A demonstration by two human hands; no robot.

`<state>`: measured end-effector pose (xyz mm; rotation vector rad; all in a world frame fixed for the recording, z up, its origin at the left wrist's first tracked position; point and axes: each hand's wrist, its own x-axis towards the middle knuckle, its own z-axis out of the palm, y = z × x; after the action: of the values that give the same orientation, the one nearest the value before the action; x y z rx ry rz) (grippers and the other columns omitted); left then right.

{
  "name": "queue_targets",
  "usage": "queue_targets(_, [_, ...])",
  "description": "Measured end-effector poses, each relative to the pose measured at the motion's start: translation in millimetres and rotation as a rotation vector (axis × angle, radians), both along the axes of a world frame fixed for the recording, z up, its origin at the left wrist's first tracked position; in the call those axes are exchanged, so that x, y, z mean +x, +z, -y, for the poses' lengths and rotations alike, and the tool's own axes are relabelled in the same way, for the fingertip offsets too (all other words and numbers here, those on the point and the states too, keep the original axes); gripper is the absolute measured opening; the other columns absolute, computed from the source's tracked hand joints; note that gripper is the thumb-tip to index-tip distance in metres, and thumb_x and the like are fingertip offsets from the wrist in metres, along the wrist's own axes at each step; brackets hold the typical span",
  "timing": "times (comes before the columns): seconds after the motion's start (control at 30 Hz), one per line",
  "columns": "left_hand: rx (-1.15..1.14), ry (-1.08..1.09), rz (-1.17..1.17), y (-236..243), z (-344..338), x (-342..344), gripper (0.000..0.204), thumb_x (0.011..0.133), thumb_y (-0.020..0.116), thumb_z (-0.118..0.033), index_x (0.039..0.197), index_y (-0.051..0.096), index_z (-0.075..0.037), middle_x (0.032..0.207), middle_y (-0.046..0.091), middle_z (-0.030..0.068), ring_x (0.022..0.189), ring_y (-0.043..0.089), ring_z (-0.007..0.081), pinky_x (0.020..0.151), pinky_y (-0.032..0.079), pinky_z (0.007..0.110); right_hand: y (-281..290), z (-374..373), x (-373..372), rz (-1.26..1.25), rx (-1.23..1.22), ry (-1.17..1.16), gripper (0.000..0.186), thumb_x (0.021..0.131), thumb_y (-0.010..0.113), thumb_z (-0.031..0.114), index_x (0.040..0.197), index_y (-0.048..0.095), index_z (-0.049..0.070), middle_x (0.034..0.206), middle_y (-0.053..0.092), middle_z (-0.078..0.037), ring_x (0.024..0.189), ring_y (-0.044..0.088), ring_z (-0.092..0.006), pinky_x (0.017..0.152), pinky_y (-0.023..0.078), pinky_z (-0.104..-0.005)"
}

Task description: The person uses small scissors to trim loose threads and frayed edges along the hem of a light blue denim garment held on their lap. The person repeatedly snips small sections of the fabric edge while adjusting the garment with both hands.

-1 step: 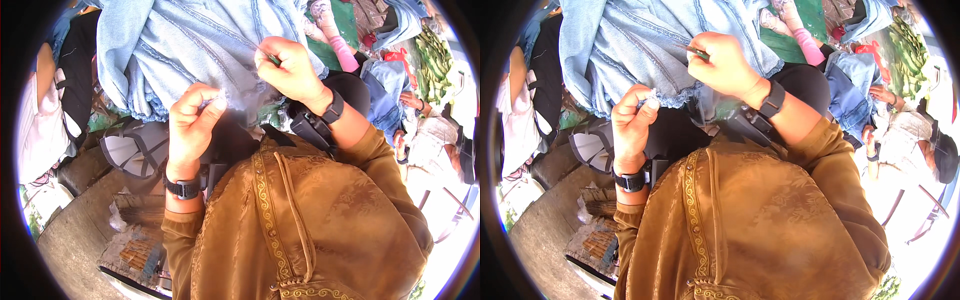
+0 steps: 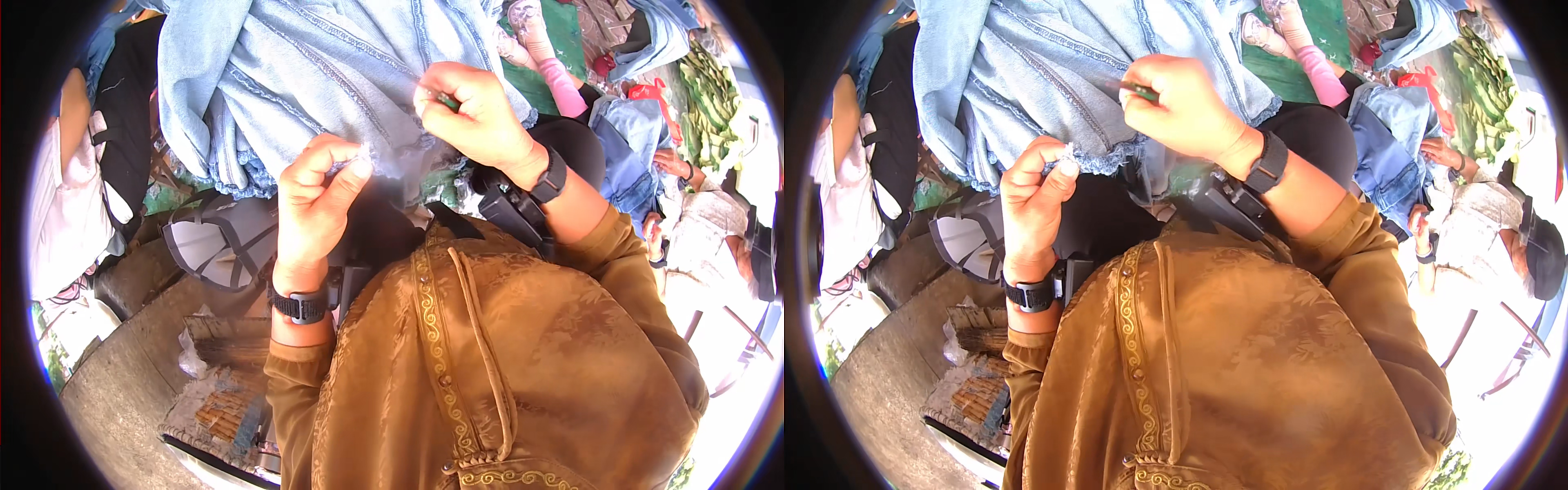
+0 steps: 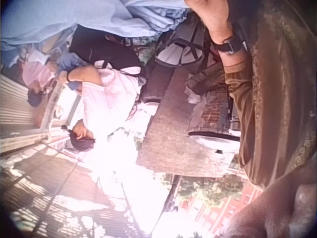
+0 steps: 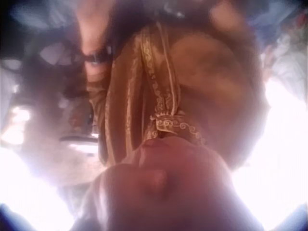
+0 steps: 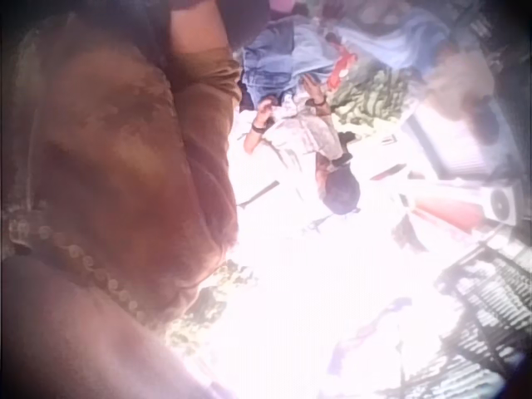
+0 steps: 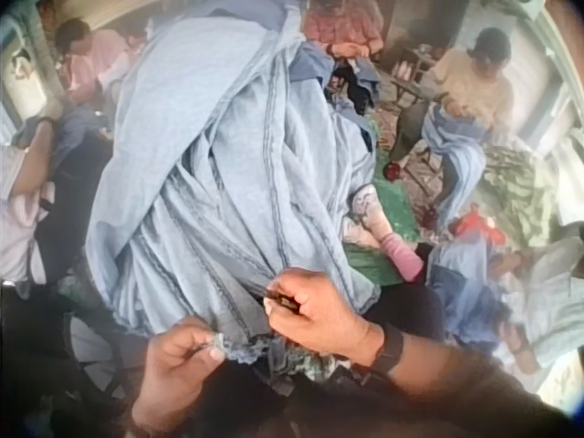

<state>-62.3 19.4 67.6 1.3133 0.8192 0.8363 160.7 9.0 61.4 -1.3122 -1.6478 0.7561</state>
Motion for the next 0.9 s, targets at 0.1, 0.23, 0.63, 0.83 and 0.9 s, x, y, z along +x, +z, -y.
queue_targets(0.1, [0.067,-0.007,0.002,-4.0,-1.3,3.4,0.009,0.085,0.064,0.000,0.093,0.064,0.000,0.083,0.056,0.0012,0.070,0.048,0.0073,0.064,0.039,0.020,8.8,3.8,-3.4,0.023,0.079,0.223,0.028,0.087,0.065,0.025,0.092,0.059,-0.001,0.076,0.055,-0.007,0.069,0.053,-0.0165,0.062,0.043,-0.0287])
queue_targets(0.23, [0.101,-0.004,0.041,-8.1,-0.7,4.4,0.011,0.087,0.064,-0.005,0.097,0.063,0.000,0.082,0.053,0.0005,0.061,0.044,0.0054,0.054,0.035,0.019,22.8,12.9,-2.3,0.054,0.068,0.260,0.026,0.087,0.063,0.023,0.097,0.060,-0.001,0.077,0.057,-0.010,0.068,0.056,-0.0242,0.061,0.045,-0.0322])
queue_targets(0.63, [0.048,0.006,0.052,-4.5,1.6,4.4,0.014,0.083,0.065,0.003,0.095,0.067,-0.001,0.087,0.059,0.0029,0.077,0.052,0.0088,0.070,0.043,0.021,25.7,10.4,-0.1,0.247,0.123,0.268,0.023,0.085,0.064,0.023,0.091,0.064,0.001,0.073,0.058,-0.011,0.065,0.058,-0.0288,0.056,0.046,-0.0348])
queue_targets(0.83, [0.058,0.016,0.041,-4.6,1.9,6.0,0.013,0.082,0.066,0.003,0.095,0.066,-0.001,0.087,0.059,0.0025,0.076,0.051,0.0085,0.069,0.043,0.021,23.4,7.0,-3.1,0.221,0.117,0.294,0.022,0.086,0.064,0.023,0.090,0.064,0.002,0.073,0.058,-0.011,0.065,0.058,-0.0292,0.057,0.046,-0.0353])
queue_targets(0.9, [0.035,0.009,0.065,-5.6,1.9,5.2,0.013,0.083,0.066,0.002,0.096,0.066,-0.001,0.087,0.058,0.0020,0.075,0.051,0.0082,0.068,0.043,0.021,23.6,6.2,-3.9,0.225,0.108,0.298,0.021,0.087,0.063,0.023,0.089,0.064,0.002,0.073,0.058,-0.011,0.066,0.058,-0.0291,0.057,0.046,-0.0354])
